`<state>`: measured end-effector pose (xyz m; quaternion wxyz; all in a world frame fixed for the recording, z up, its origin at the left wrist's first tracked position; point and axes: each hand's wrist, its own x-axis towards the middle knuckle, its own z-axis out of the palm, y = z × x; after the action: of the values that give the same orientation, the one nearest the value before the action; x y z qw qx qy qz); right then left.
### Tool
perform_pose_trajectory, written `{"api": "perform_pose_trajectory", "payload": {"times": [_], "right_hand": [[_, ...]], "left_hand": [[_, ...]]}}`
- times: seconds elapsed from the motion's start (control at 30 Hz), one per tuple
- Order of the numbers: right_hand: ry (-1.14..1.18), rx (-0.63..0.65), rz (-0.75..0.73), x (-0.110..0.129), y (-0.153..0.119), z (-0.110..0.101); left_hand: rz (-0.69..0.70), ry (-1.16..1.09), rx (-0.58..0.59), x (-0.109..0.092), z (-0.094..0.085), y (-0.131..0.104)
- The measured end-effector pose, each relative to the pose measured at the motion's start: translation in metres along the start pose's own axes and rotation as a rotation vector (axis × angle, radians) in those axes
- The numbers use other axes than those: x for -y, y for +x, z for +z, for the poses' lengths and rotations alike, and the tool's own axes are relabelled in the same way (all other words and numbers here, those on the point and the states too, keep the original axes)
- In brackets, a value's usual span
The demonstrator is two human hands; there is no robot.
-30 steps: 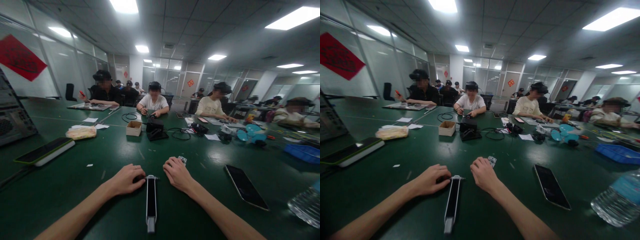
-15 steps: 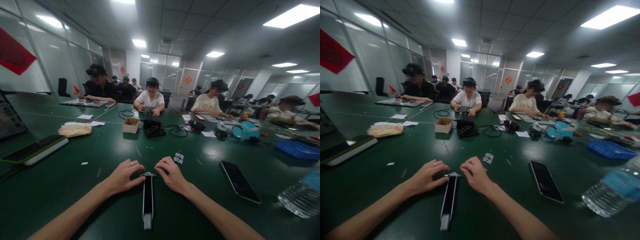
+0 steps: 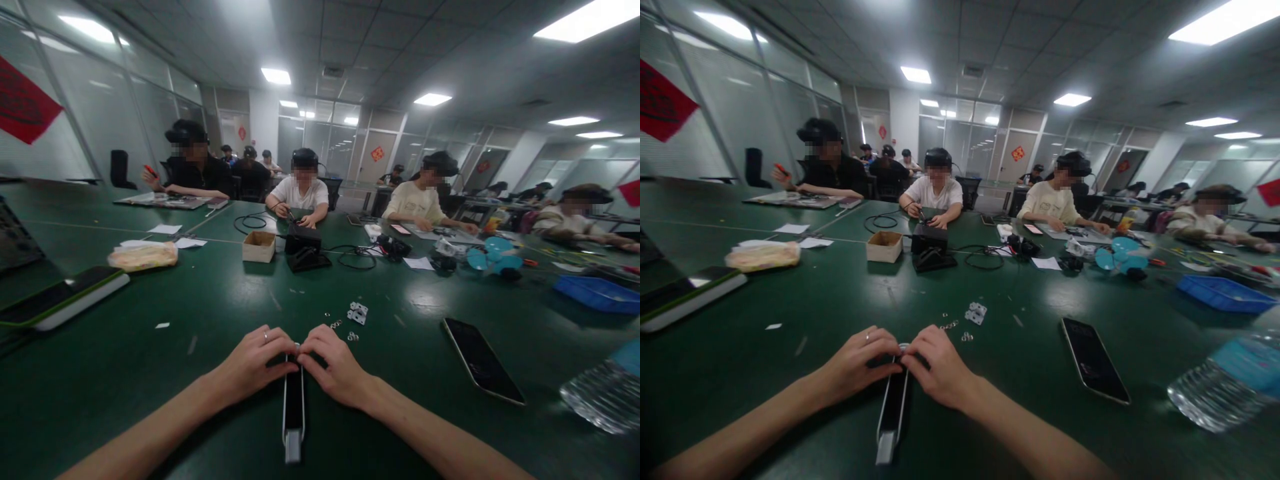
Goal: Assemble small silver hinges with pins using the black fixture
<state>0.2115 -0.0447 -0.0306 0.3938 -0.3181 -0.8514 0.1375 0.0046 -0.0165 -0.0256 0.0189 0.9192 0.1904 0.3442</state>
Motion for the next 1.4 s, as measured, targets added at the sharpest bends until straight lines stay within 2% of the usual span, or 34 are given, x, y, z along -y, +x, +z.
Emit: {"api": "perform_pose_trajectory", "payload": {"times": [0.37,0.57,0.8,0.9,1.03,1.2,1.4], "right_hand": [[0.027,-0.010,-0.013,-0.001,0.000,0.000],[0.019,-0.017,0.003,0.001,0.000,-0.002],[-0.093,-0.086,0.018,-0.011,0.001,-0.007],[-0.140,-0.079,0.072,-0.019,0.001,-0.010],[-0.206,0.034,0.159,-0.023,0.001,-0.011],[-0.257,0.149,0.177,-0.019,0.000,-0.011],[-0.267,0.172,0.192,-0.014,0.002,-0.012]], "left_hand": [[0.146,0.138,-0.074,-0.003,-0.007,0.005],[0.087,0.187,-0.020,0.002,-0.009,0.003],[-0.014,0.143,-0.067,0.010,-0.018,0.001],[-0.082,0.116,0.012,0.013,-0.022,-0.001],[-0.167,0.043,0.151,0.018,-0.024,-0.005],[-0.272,-0.039,0.255,0.020,-0.026,-0.007],[-0.351,-0.075,0.334,0.019,-0.026,-0.007]]}}
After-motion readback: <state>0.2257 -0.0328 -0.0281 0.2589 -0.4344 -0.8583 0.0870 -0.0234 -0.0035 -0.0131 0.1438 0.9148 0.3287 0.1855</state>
